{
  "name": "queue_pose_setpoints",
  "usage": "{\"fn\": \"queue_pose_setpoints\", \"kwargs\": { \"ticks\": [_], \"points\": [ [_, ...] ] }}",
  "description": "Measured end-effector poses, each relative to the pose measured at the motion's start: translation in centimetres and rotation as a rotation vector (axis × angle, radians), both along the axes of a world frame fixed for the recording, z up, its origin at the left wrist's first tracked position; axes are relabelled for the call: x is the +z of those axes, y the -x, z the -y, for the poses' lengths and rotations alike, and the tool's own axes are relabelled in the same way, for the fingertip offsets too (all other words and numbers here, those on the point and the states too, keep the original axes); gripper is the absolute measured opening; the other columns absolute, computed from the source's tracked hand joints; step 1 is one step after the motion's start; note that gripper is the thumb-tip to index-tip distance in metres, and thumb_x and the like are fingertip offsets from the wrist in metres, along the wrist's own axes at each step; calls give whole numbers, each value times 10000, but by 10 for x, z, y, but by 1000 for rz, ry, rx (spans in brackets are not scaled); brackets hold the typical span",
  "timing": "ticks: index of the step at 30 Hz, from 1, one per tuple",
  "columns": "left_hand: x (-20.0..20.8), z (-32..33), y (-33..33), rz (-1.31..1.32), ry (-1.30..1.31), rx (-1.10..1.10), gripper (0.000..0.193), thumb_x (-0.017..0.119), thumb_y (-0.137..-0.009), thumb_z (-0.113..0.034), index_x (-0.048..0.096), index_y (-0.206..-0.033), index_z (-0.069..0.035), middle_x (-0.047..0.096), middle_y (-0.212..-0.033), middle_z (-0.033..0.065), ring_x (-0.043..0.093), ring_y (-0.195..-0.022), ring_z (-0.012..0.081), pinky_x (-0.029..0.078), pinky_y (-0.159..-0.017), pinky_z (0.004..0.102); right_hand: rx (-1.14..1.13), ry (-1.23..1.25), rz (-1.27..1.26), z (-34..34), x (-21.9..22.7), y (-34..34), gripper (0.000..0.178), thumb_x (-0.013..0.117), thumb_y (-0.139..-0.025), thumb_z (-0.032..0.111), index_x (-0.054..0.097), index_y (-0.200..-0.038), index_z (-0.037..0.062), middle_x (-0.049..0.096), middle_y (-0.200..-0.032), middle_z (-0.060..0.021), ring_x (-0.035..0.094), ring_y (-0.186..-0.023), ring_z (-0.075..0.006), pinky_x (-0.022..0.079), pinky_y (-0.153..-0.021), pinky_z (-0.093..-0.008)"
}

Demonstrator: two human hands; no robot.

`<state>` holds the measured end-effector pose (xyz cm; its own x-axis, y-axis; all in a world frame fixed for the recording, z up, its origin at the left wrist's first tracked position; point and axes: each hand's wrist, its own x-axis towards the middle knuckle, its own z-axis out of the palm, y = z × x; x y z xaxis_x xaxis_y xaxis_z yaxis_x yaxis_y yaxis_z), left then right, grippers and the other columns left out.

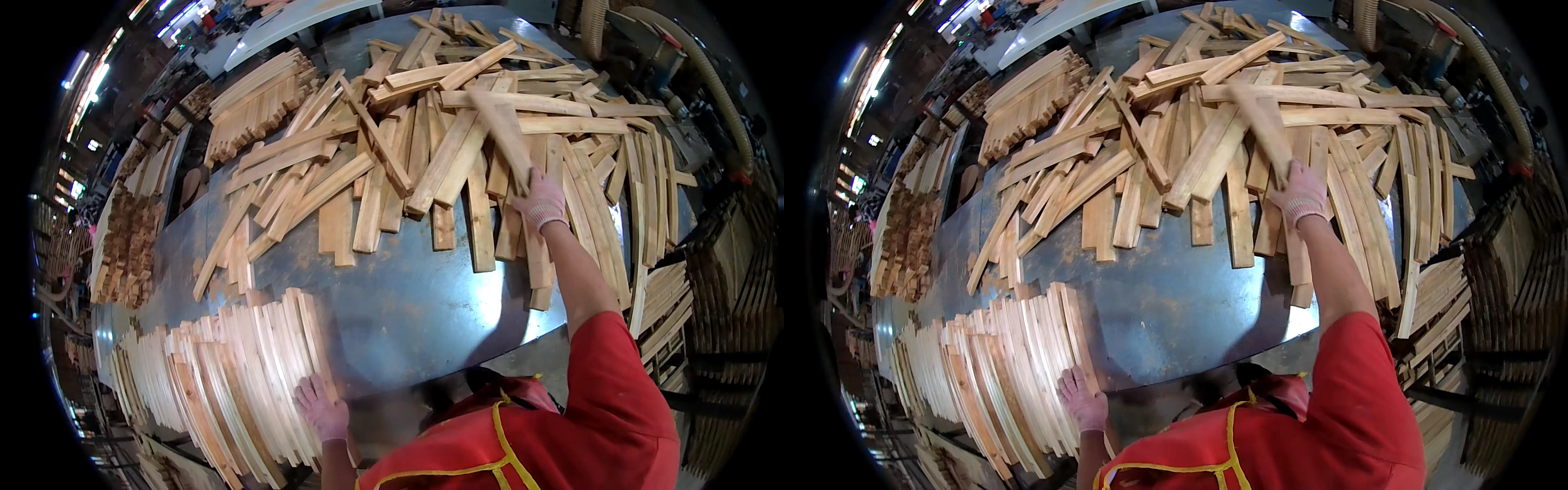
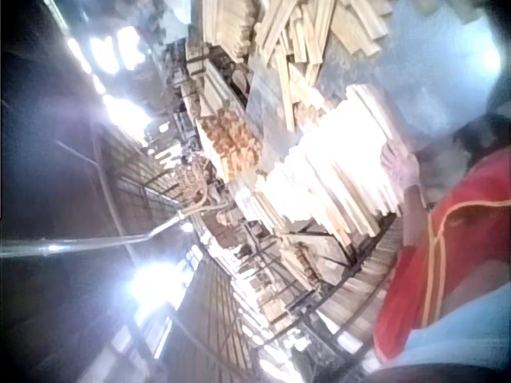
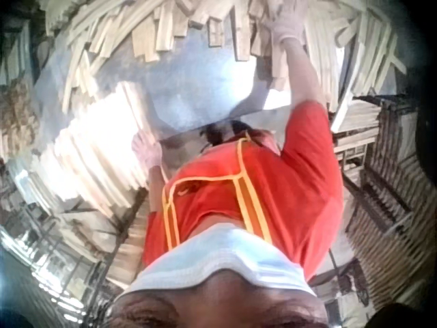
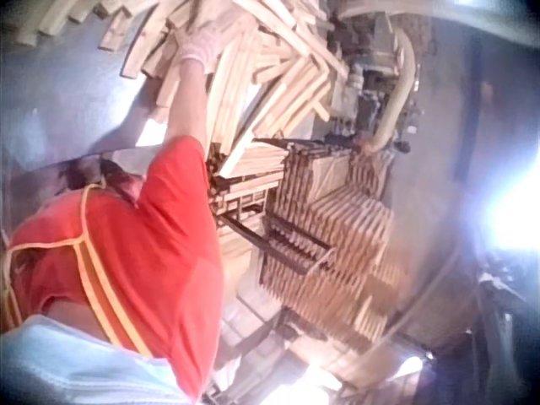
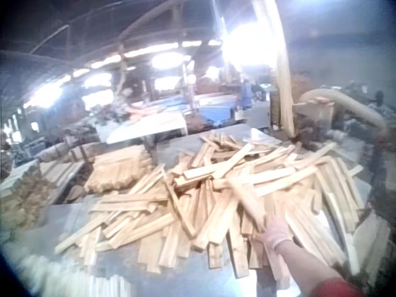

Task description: The person sorts wooden planks on a metal table in a workshop. They pick up individual planks from a disorganized pile and place them into a neat, vertical stack on the left side of the table. The person wears gloves and a red apron while performing this repetitive sorting task.

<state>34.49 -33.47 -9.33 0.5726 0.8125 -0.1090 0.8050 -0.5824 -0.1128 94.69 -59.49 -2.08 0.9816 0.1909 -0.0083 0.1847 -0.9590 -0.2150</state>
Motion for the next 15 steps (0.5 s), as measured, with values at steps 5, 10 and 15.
{"fn": "queue_pose_setpoints", "kwargs": {
  "ticks": [5,10,15],
  "points": [
    [13,4,-3,38,10,19,884,737,-781,-229,417,-1596,-104,398,-1620,190,317,-1536,433,180,-1310,565,-47,-649,-313,-13,-4,55,965,828,-807,153,351,-1638,42,649,-1351,-184,661,-1195,-269,551,-1005,-396],
    [33,3,1,127,123,2,852,741,-791,-279,447,-1568,-88,444,-1563,184,362,-1491,433,216,-1274,598,160,-1486,-948,-34,-27,203,1010,758,-787,1,295,-1683,54,621,-1400,-111,635,-1160,-206,551,-973,-321],
    [10,8,24,249,-13,-73,781,716,-877,-390,483,-1550,-68,478,-1543,197,405,-1461,438,328,-1235,546,189,-1411,-1372,-92,-65,354,1015,800,-805,50,314,-1691,156,633,-1368,-125,657,-1126,-241,588,-934,-395]
  ]
}}
